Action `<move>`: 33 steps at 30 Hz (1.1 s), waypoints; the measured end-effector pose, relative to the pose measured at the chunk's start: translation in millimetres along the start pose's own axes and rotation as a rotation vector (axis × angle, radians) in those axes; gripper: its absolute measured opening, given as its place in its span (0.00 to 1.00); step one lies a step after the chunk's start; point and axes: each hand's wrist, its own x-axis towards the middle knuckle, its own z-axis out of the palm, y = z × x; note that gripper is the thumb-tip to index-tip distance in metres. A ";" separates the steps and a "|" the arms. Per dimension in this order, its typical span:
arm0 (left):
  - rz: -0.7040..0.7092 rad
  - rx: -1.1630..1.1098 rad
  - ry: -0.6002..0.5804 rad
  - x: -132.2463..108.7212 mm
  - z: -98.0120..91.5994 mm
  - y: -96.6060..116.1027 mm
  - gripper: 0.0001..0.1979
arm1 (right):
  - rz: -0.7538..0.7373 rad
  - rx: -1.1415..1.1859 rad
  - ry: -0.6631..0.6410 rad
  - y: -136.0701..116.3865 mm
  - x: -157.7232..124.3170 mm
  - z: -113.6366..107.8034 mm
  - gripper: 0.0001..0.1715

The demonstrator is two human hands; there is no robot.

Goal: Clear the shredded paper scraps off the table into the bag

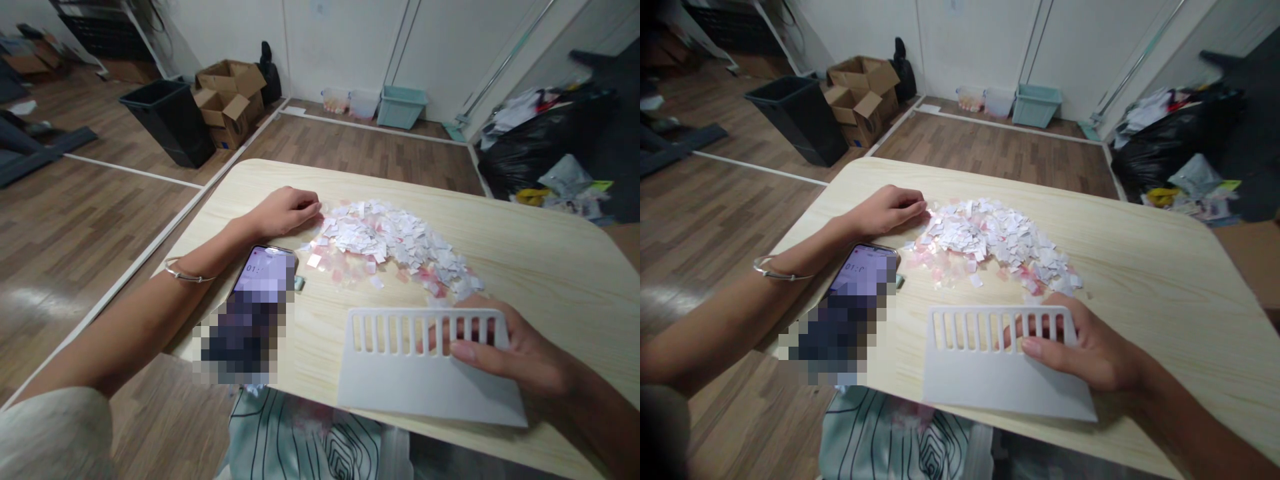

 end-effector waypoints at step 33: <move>-0.016 0.006 -0.007 -1.7 -0.4 3.5 0.17 | -0.505 -0.145 0.373 11.2 23.7 -12.0 0.14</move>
